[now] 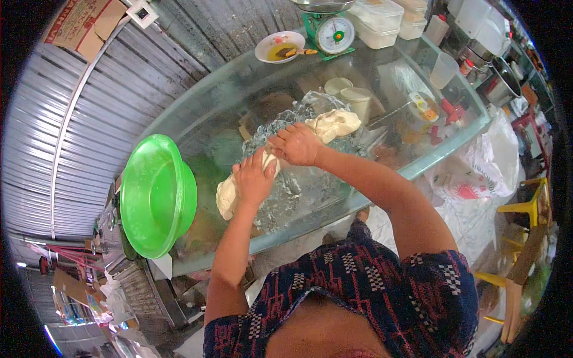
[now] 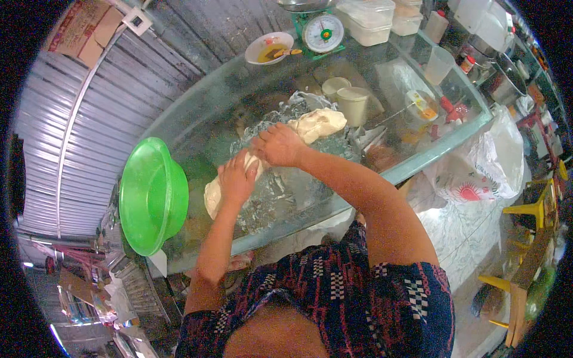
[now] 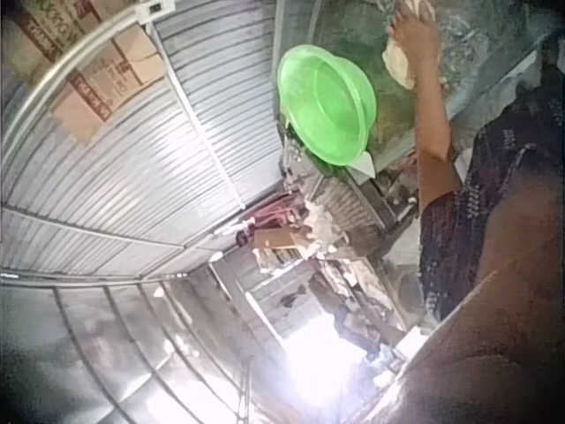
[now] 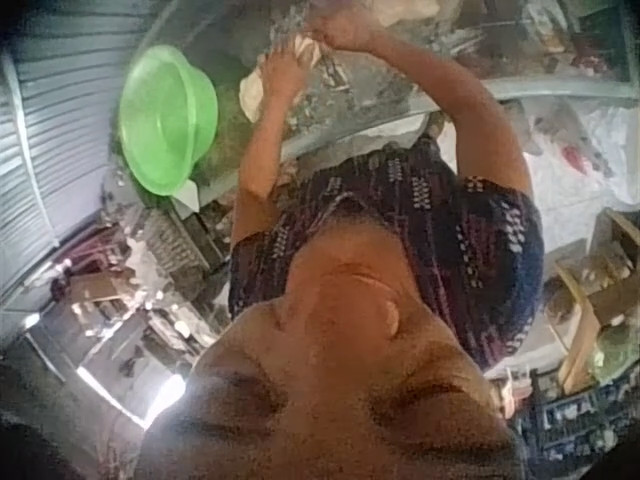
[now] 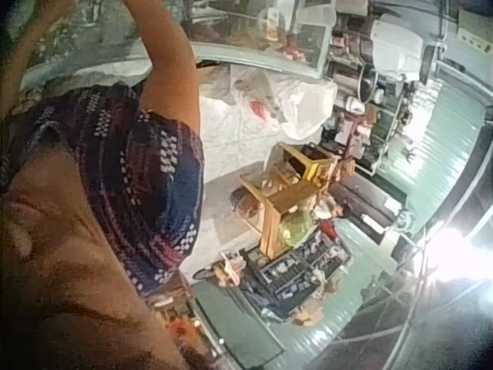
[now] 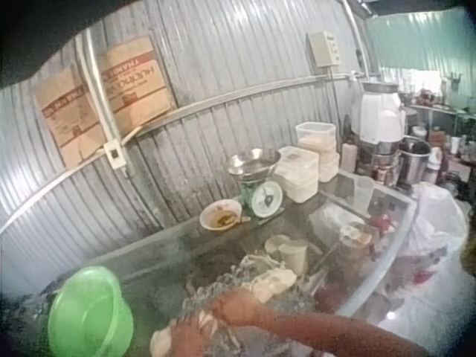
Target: Manually knead a large piece of dough on a glass tabletop.
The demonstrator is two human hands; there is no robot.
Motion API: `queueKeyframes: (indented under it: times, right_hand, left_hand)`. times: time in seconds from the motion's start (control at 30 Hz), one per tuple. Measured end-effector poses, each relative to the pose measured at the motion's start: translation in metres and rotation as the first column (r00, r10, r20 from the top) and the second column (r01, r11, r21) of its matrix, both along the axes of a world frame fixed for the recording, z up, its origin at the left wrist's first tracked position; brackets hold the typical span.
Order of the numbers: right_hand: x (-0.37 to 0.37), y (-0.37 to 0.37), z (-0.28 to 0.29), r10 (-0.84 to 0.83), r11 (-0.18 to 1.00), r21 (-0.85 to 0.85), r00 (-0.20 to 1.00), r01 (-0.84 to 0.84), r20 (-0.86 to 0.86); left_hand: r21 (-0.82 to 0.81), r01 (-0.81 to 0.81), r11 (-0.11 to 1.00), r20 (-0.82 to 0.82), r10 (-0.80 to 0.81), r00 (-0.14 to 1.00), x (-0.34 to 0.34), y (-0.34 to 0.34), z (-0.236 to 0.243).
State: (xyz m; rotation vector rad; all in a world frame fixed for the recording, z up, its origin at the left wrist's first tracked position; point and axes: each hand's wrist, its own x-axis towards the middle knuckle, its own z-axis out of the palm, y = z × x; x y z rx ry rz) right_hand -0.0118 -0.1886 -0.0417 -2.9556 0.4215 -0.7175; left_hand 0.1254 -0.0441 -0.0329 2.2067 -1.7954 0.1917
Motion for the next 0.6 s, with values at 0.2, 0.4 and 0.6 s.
queueKeyframes:
  times: [0.2,0.4,0.6]
  right_hand:
    - [0.035,-0.029,0.005,-0.083,0.968,0.226,0.987,0.113,-0.141]
    - [0.055,-0.043,0.000,-0.179,0.919,0.306,0.954,0.250,-0.241]
    - [0.026,-0.014,-0.004,-0.183,0.980,-0.045,0.964,0.195,0.195]
  left_hand:
    - [0.159,-0.206,0.966,-0.153,0.230,0.961,0.017,-0.035,0.003]
    - [0.090,-0.389,0.917,-0.289,0.397,0.871,0.022,-0.053,-0.001]
    - [0.040,-0.278,0.960,0.072,0.275,0.959,0.014,-0.031,-0.011]
